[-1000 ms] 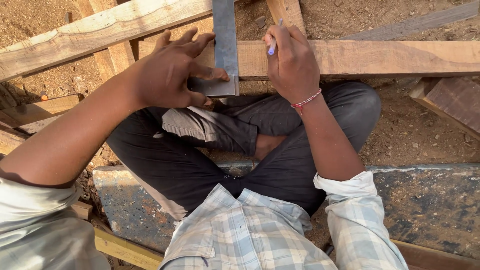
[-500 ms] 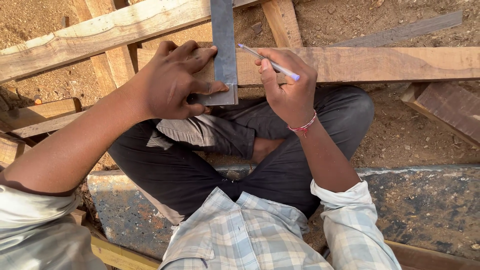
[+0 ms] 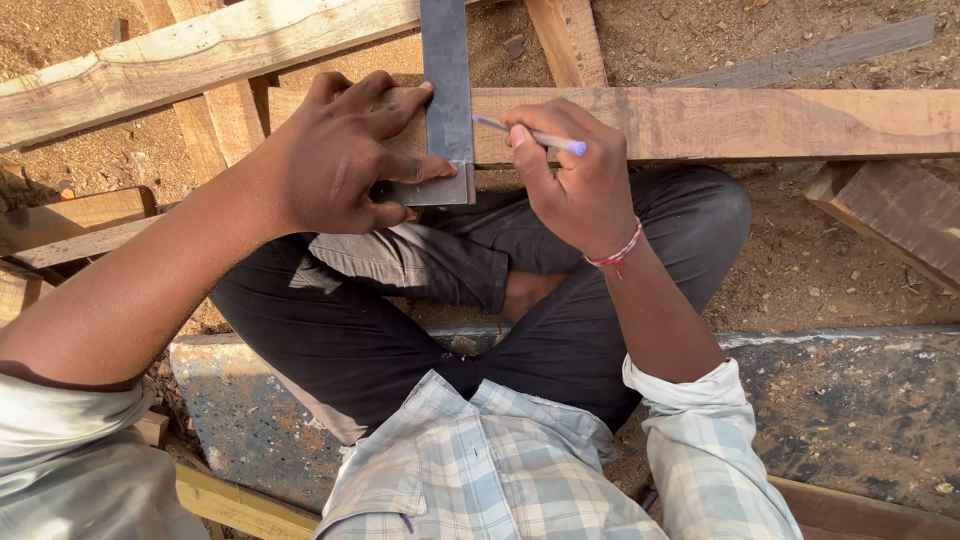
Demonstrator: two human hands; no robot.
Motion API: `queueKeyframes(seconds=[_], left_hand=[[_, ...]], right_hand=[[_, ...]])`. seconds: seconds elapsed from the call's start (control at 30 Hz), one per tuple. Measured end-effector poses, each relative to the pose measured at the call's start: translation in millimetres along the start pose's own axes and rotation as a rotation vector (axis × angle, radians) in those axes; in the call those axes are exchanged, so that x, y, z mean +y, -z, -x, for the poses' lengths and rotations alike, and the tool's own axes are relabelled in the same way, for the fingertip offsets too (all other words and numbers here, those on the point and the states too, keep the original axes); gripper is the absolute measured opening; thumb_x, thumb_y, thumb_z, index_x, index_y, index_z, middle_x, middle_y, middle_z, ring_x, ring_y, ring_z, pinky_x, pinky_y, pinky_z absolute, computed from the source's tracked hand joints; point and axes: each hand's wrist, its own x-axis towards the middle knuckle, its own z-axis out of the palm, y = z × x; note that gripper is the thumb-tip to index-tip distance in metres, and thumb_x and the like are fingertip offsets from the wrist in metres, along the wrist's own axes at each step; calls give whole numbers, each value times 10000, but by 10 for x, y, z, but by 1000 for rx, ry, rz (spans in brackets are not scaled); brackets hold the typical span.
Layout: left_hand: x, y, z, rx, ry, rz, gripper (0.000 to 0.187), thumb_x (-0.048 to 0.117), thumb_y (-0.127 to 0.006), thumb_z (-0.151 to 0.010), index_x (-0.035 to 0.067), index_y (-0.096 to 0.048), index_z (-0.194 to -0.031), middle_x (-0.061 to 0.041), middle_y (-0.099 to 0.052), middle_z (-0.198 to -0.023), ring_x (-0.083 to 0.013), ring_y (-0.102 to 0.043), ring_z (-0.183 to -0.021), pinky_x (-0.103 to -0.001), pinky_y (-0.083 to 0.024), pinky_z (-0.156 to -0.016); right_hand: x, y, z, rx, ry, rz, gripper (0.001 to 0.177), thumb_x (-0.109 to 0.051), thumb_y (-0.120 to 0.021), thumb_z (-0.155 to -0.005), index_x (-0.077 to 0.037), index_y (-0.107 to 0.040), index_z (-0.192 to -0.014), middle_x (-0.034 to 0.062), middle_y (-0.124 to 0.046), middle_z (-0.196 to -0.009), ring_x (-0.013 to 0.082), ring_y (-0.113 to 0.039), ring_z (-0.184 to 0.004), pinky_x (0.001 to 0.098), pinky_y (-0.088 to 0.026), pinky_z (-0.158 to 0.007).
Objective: The person uses a try square and a pen to mark straight lines on several wooden planks. They then gather the marked planks and stack them together on the ground.
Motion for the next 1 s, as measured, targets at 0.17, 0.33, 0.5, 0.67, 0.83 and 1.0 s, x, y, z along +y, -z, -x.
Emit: queueKeyframes(seconds=[0.17,0.33,0.5,0.67,0.83,1.0], left_hand=[[-13,24,2,22,-12,-8,624,558,-821,-670,471,-706,-1277,-108,-418,-1615,-334,-425,-1393,-470,-354,-1040],[-27,43,1,38,-35,43,594,548,-820,-698,454,-718,-1275,-121,-437,-1613,-323,-447,-1380,-453,-367,-1033],[-44,36,0,29,-32,34,622,542,-845,-635,473,-725,-1242,-113,-447,-1604,-331,-444,-1382,-442,-366,-1018],[-79,57,-6,45,-39,82,669,542,-845,-631,444,-719,-1280,-132,-450,-1601,-338,-444,-1391,-463,-364,-1044],[-132,-92,61,90,-97,63,735,439,-824,-664,317,-670,-1373,-86,-526,-1531,-333,-433,-1446,-511,-338,-1149],[-66,-113,183,218,-170,-271,660,165,-737,-915,147,-548,-1547,-71,-606,-1495,-231,-595,-1341,-329,-545,-1060]], right_hand=[[-90,232,84,-117,1,-72,153,-109,-627,-1056,-9,-742,-1078,90,-747,-939,183,-741,-802,298,-566,-699],[89,41,-133,17,-5,-14,170,-120,-641,-1079,6,-738,-1139,103,-751,-970,186,-740,-814,306,-568,-716],[64,-26,-57,-10,72,6,171,-123,-631,-1074,6,-725,-1137,128,-742,-1034,212,-732,-882,329,-578,-768],[-97,420,65,-248,5,-102,171,-117,-629,-1025,8,-745,-1022,102,-734,-881,184,-705,-774,307,-547,-692],[406,358,83,7,-83,-212,212,-105,-582,-1095,38,-734,-1056,90,-734,-909,141,-704,-794,271,-555,-703],[885,244,50,255,-85,-85,250,-151,-574,-1136,32,-744,-1112,88,-747,-931,133,-711,-838,289,-569,-742]])
